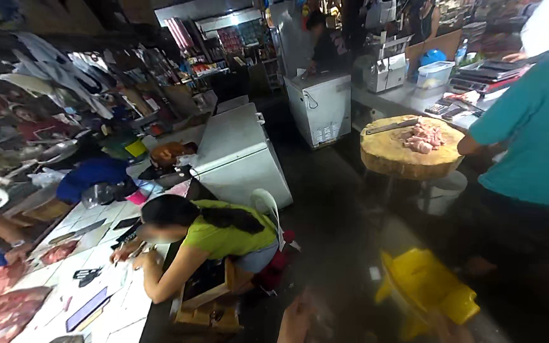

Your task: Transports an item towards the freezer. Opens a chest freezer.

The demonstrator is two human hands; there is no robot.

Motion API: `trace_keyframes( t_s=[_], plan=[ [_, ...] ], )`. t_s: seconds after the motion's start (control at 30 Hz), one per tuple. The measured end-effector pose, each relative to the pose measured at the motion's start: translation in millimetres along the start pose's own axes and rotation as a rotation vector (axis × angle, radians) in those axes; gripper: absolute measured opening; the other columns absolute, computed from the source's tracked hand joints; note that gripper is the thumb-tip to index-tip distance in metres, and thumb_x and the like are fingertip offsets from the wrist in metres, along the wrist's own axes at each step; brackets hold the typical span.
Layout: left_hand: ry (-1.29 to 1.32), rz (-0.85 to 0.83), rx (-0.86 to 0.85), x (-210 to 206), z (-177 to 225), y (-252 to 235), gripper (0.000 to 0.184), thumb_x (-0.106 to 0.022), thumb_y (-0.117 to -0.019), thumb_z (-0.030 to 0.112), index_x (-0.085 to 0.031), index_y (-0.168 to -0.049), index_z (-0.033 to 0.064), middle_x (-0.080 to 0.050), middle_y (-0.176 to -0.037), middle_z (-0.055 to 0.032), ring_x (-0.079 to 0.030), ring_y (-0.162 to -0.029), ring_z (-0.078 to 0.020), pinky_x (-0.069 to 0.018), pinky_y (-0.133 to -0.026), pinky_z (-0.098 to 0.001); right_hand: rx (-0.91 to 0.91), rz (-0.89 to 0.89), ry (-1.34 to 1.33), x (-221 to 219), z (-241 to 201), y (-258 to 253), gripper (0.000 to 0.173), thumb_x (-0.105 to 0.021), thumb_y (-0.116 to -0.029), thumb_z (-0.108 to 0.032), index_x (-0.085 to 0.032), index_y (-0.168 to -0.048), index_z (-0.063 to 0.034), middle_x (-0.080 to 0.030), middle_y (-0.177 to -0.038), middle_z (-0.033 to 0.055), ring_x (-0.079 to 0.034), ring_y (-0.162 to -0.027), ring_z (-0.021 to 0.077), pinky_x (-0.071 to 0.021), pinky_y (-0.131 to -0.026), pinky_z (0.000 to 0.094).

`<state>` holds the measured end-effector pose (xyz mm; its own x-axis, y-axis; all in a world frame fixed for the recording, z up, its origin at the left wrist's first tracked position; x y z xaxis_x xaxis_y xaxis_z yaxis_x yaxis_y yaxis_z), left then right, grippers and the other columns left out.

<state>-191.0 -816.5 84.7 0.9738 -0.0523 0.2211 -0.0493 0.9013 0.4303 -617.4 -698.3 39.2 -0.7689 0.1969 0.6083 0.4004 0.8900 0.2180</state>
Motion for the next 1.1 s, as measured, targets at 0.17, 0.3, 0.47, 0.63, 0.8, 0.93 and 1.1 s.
trace_keyframes(
  t_s=[0.17,0.3,0.47,0.63,0.8,0.93,1.1],
  plan=[
    [0.047,0.148,-0.041,35,68,-96,0.038,-0.069,-0.0968,0.016,-0.064,-0.131,0.0014,-0.071,-0.116,-0.0143,-0.069,-0.103,-0.0204,-0.0581,-0.091,-0.0424,0.260,-0.169,0.000,-53,-182,-191,0.062,-0.038,-0.1041,-0.060,-0.069,-0.129,-0.0125,-0.075,-0.109,0.0114,-0.072,-0.101,0.0269,-0.0569,-0.091,0.0560],
    [0.177,0.262,-0.093,64,111,-184,0.038,-0.068,-0.0962,0.012,-0.062,-0.132,-0.0011,-0.071,-0.119,-0.0133,-0.068,-0.106,-0.0167,-0.0574,-0.093,-0.0379,0.244,-0.422,0.047,-138,-258,-297,0.063,-0.041,-0.1030,-0.064,-0.062,-0.142,-0.0196,-0.067,-0.135,0.0084,-0.064,-0.125,0.0246,-0.0492,-0.109,0.0527],
    [0.254,0.309,-0.087,95,159,-312,0.036,-0.062,-0.0983,0.009,-0.057,-0.132,-0.0042,-0.067,-0.119,-0.0132,-0.064,-0.105,-0.0132,-0.0554,-0.094,-0.0353,0.176,-0.436,0.144,-205,-293,-434,0.071,-0.036,-0.1022,-0.068,-0.045,-0.157,-0.0232,-0.051,-0.154,0.0149,-0.054,-0.137,0.0349,-0.0437,-0.113,0.0596],
    [0.218,0.198,-0.052,109,215,-454,0.043,-0.058,-0.1011,0.010,-0.049,-0.142,-0.0023,-0.062,-0.130,-0.0150,-0.063,-0.113,-0.0165,-0.0545,-0.098,-0.0382,0.070,-0.120,0.222,-154,-317,-590,0.075,-0.041,-0.1020,-0.065,-0.041,-0.158,-0.0152,-0.040,-0.162,0.0185,-0.039,-0.149,0.0372,-0.0337,-0.121,0.0593],
    [0.115,0.117,-0.118,105,301,-574,0.041,-0.056,-0.1030,0.014,-0.051,-0.141,0.0004,-0.064,-0.125,-0.0111,-0.065,-0.108,-0.0122,-0.0573,-0.093,-0.0350,0.024,0.184,0.322,-96,-321,-729,0.082,-0.045,-0.1000,-0.068,-0.033,-0.162,-0.0149,-0.028,-0.167,0.0211,-0.023,-0.156,0.0401,-0.0205,-0.123,0.0662],
    [0.120,0.150,-0.116,98,347,-652,0.043,-0.058,-0.1027,0.013,-0.049,-0.143,0.0014,-0.064,-0.127,-0.0119,-0.066,-0.108,-0.0144,-0.0585,-0.092,-0.0376,-0.100,0.231,0.486,-93,-292,-816,0.093,-0.033,-0.0961,-0.079,-0.034,-0.161,-0.0120,-0.032,-0.164,0.0249,-0.024,-0.155,0.0440,-0.0095,-0.123,0.0700],
    [0.211,0.331,-0.050,118,380,-721,0.039,-0.062,-0.0997,0.007,-0.057,-0.138,0.0013,-0.069,-0.119,-0.0117,-0.070,-0.097,-0.0159,-0.0617,-0.081,-0.0366,0.094,0.367,0.592,-75,-343,-852,0.074,-0.038,-0.1003,-0.070,-0.046,-0.155,-0.0219,-0.044,-0.157,0.0217,-0.037,-0.145,0.0497,-0.0255,-0.116,0.0754]
  ],
)
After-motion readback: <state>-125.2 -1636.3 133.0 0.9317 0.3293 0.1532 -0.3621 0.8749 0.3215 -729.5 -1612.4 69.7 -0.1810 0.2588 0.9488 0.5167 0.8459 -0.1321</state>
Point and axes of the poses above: each hand's wrist, its own y-axis away from the middle knuckle, its own x-axis out of the back of the hand, z = x × y, the point moved 10 cm from there along -y, towards the middle knuckle
